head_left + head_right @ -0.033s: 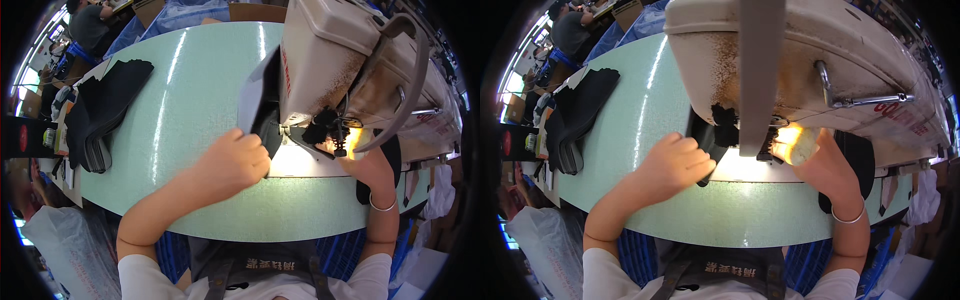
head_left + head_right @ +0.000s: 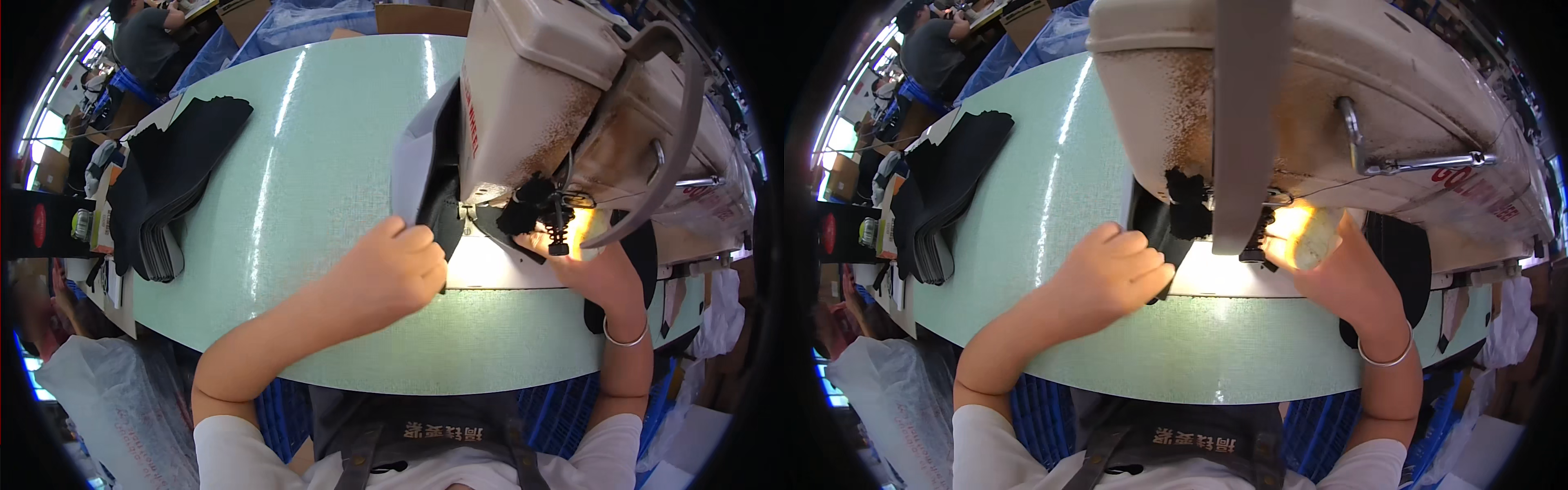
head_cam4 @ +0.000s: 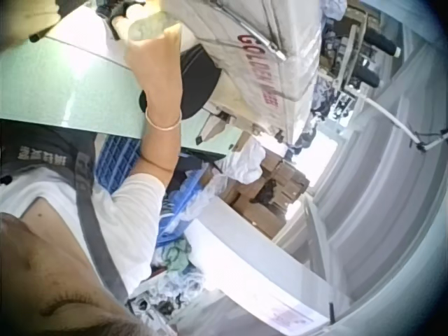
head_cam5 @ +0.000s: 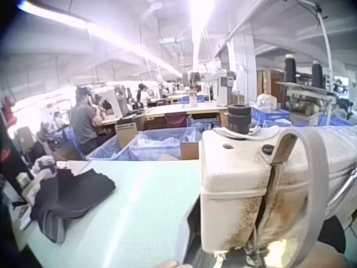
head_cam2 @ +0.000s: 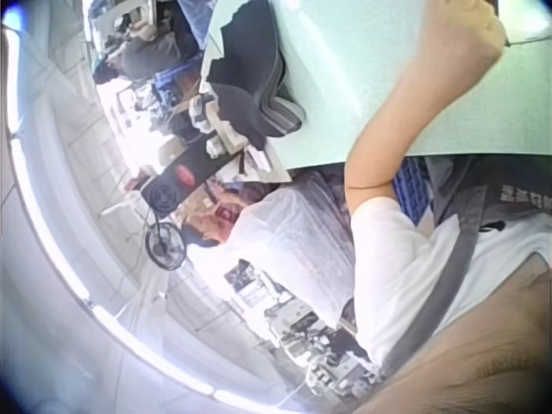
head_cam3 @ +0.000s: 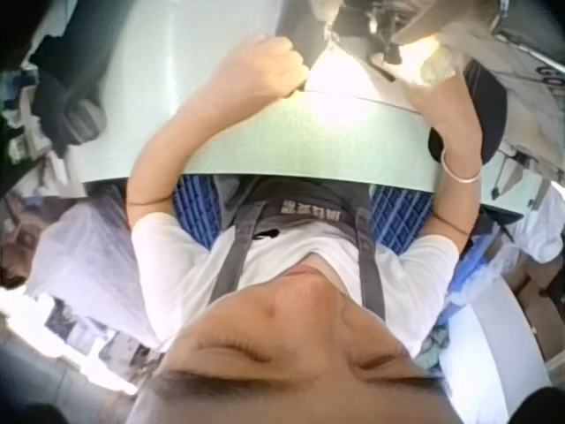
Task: The person sews fabric shoe upper pieces together using a sewing machine, guiding the seams under the needle and turning the stitched fabric by hand.
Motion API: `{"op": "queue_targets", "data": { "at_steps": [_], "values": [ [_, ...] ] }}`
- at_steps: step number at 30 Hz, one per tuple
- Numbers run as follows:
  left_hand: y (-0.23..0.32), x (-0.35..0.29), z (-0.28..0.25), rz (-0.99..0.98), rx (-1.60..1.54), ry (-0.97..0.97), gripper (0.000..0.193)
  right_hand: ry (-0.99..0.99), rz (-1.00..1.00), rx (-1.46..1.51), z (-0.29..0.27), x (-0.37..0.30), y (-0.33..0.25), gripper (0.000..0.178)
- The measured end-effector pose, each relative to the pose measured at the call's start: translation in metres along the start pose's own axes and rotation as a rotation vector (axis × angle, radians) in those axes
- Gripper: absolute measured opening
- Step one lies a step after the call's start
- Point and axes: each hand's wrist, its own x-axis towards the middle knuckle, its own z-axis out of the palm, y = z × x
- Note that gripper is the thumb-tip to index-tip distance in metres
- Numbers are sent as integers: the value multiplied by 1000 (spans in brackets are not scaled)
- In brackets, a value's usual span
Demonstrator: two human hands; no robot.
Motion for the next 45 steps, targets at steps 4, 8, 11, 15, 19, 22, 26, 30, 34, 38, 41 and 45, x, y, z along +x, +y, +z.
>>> {"op": "queue_targets", "data": {
  "at_steps": [4,8,11,15,19,22,26,30,34,38,41,45],
  "values": [
    [8,2,8,-28,55,65,18,75,-188,-79,9,8,-11,36],
    [11,4,13,-80,30,88,18,-62,-203,-237,20,4,-17,38],
    [14,5,20,-119,0,125,19,17,-268,-243,23,5,-18,40],
    [13,3,27,-170,-95,168,22,21,-261,-191,32,4,-23,39],
    [5,1,27,-157,-115,138,25,126,-352,-220,31,11,-32,37],
    [-6,0,28,-97,-133,105,29,145,-392,-247,31,14,-32,36],
    [-16,2,30,-71,-184,107,32,164,-407,-256,38,13,-25,36],
    [-20,4,31,-85,-162,137,33,153,-405,-330,37,16,-23,37],
    [-23,4,36,-96,-131,170,29,91,-338,-306,45,12,-17,38],
    [-31,5,42,-68,-135,192,25,121,-256,-50,56,15,-3,38],
    [-34,6,44,-89,-150,186,24,139,-265,-2,60,16,2,41],
    [-38,7,46,-143,-150,166,26,58,-236,96,57,25,6,47]
  ]
}}
